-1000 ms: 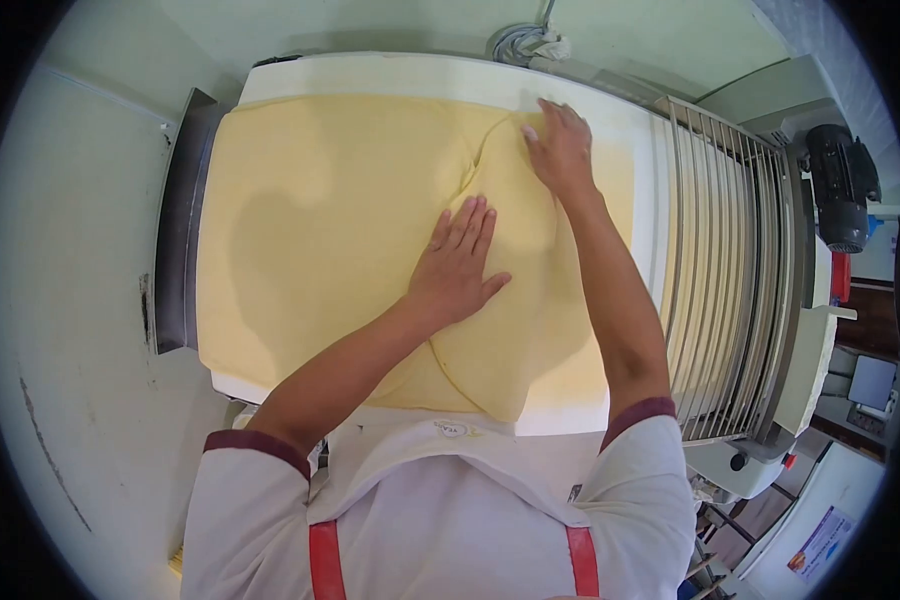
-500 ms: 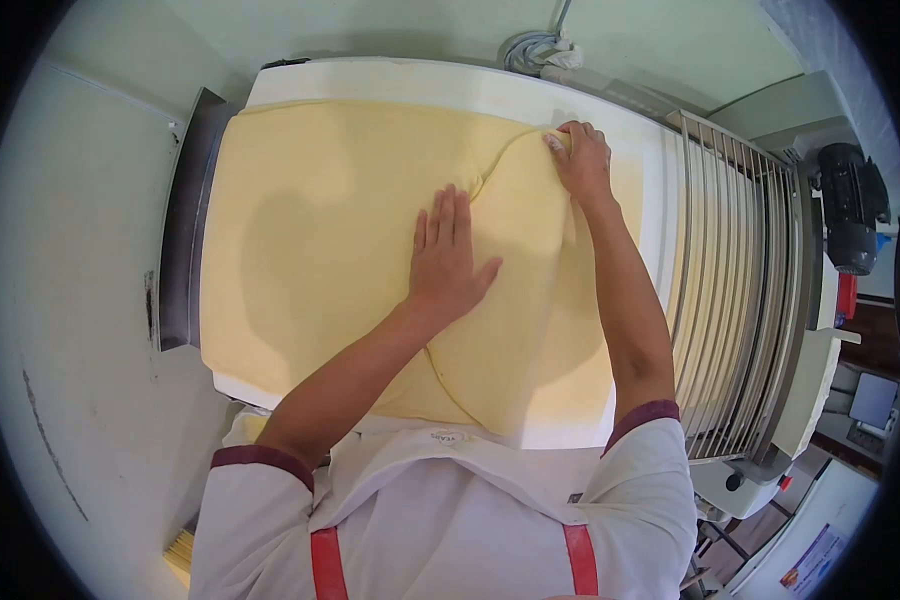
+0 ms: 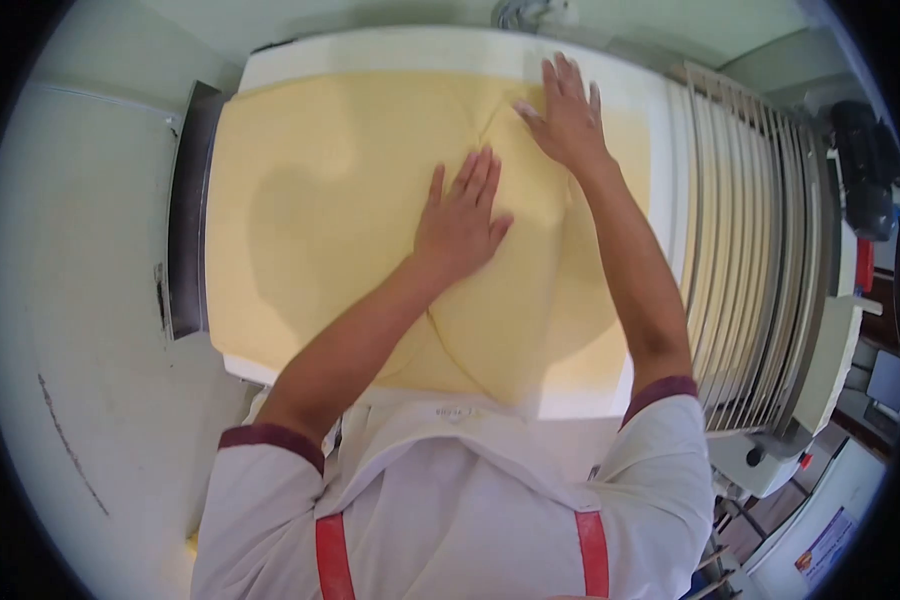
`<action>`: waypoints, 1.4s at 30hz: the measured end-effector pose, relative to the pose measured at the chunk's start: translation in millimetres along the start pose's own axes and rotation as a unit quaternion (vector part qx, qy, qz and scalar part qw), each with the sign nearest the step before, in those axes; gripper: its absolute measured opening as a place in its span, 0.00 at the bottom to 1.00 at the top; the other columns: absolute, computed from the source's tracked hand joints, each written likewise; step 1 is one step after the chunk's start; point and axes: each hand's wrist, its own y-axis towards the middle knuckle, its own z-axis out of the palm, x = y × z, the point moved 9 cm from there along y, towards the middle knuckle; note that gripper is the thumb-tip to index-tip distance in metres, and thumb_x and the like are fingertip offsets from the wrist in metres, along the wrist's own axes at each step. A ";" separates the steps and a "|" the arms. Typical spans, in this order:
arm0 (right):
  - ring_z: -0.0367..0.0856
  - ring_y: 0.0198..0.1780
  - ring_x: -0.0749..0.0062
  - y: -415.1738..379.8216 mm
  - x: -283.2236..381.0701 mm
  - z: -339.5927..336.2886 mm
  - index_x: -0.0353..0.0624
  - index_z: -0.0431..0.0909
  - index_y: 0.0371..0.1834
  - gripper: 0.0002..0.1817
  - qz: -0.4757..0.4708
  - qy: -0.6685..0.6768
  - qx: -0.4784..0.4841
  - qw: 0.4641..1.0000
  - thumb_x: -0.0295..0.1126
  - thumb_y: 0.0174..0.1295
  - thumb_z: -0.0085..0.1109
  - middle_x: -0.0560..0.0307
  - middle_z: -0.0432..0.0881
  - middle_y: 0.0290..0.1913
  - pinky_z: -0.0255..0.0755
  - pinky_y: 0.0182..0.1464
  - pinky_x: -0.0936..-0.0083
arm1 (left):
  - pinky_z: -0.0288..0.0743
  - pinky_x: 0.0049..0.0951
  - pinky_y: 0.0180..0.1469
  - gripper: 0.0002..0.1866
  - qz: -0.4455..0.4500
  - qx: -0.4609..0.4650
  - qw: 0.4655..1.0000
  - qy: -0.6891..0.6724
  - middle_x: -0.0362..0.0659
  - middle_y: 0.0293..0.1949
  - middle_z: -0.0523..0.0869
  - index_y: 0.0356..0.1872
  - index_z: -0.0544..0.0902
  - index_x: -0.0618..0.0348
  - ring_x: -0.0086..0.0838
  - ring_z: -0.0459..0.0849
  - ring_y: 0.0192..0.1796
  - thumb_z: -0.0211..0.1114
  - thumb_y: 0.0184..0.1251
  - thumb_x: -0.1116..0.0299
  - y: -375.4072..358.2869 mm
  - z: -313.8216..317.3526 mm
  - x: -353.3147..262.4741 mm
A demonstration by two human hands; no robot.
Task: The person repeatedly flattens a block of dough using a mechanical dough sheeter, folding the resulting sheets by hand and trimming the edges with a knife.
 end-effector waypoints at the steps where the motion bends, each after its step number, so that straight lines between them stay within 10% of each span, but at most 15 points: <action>1: 0.46 0.79 0.56 -11.7 14.3 6.5 0.40 0.54 0.75 0.39 -0.010 -0.047 0.043 0.998 0.56 0.70 0.43 0.48 0.53 0.78 0.41 0.76 0.48 | 0.36 0.52 0.77 0.39 0.000 -0.007 1.000 0.007 0.47 0.78 0.48 0.76 0.49 0.60 0.36 0.45 0.80 0.48 0.72 0.49 0.9 -1.2 0.2; 8: 0.41 0.80 0.57 -49.8 12.0 14.5 0.38 0.48 0.77 0.42 0.044 -0.022 0.017 0.999 0.59 0.70 0.39 0.48 0.47 0.79 0.37 0.76 0.42 | 0.39 0.52 0.77 0.34 0.025 0.004 1.000 -0.014 0.48 0.78 0.50 0.75 0.53 0.60 0.37 0.48 0.79 0.48 0.74 0.54 3.9 -2.7 4.4; 11: 0.41 0.80 0.57 -143.7 61.0 -8.5 0.38 0.49 0.77 0.42 -0.001 -0.022 0.074 0.997 0.58 0.70 0.40 0.48 0.46 0.79 0.37 0.75 0.40 | 0.42 0.51 0.76 0.30 0.058 -0.106 0.951 -0.283 0.51 0.76 0.56 0.74 0.57 0.60 0.41 0.53 0.78 0.48 0.75 0.61 -18.8 -40.0 46.2; 17: 0.42 0.80 0.58 -185.2 84.8 -22.6 0.39 0.47 0.77 0.40 0.028 -0.010 0.071 0.997 0.56 0.71 0.38 0.48 0.45 0.79 0.38 0.75 0.40 | 0.47 0.48 0.76 0.30 0.039 -0.052 0.995 -0.071 0.57 0.73 0.61 0.72 0.58 0.63 0.46 0.58 0.75 0.50 0.73 0.64 -89.9 -17.8 57.6; 26: 0.42 0.80 0.57 -220.4 122.2 -24.0 0.43 0.47 0.78 0.37 0.012 -0.068 0.096 0.993 0.55 0.73 0.32 0.47 0.45 0.79 0.38 0.75 0.41 | 0.64 0.47 0.68 0.28 0.047 -0.147 0.965 -0.213 0.59 0.63 0.73 0.69 0.62 0.66 0.48 0.73 0.65 0.57 0.70 0.70 -100.1 -38.9 30.5; 29: 0.42 0.80 0.56 -219.1 122.7 -26.2 0.43 0.48 0.78 0.36 0.014 -0.045 0.100 0.994 0.53 0.73 0.34 0.45 0.45 0.79 0.38 0.76 0.43 | 0.76 0.34 0.58 0.29 -0.106 -0.193 0.665 -0.714 0.52 0.55 0.78 0.65 0.64 0.67 0.36 0.80 0.55 0.64 0.66 0.71 -78.2 -6.6 79.1; 32: 0.41 0.80 0.52 -234.2 109.9 -33.4 0.42 0.49 0.77 0.36 0.023 0.048 0.113 0.992 0.50 0.73 0.40 0.44 0.44 0.79 0.38 0.76 0.46 | 0.76 0.32 0.56 0.23 -0.190 -0.121 0.541 -0.810 0.48 0.49 0.82 0.57 0.71 0.69 0.31 0.82 0.51 0.64 0.67 0.66 -80.6 14.7 89.6; 38: 0.39 0.79 0.41 -276.7 94.3 -33.6 0.39 0.49 0.77 0.38 0.029 0.120 0.083 0.989 0.47 0.70 0.48 0.39 0.43 0.79 0.38 0.76 0.47 | 0.78 0.34 0.51 0.23 -0.202 0.240 0.879 -0.359 0.50 0.43 0.85 0.48 0.78 0.66 0.34 0.85 0.48 0.64 0.65 0.55 -71.6 -12.1 63.6; 42: 0.38 0.78 0.35 -272.3 99.7 -35.7 0.37 0.49 0.76 0.38 0.042 0.126 0.078 0.988 0.47 0.71 0.47 0.36 0.43 0.78 0.39 0.75 0.46 | 0.77 0.43 0.51 0.26 -0.120 0.068 0.973 -0.187 0.56 0.46 0.85 0.50 0.78 0.66 0.44 0.84 0.50 0.65 0.63 0.51 -57.0 -25.4 49.0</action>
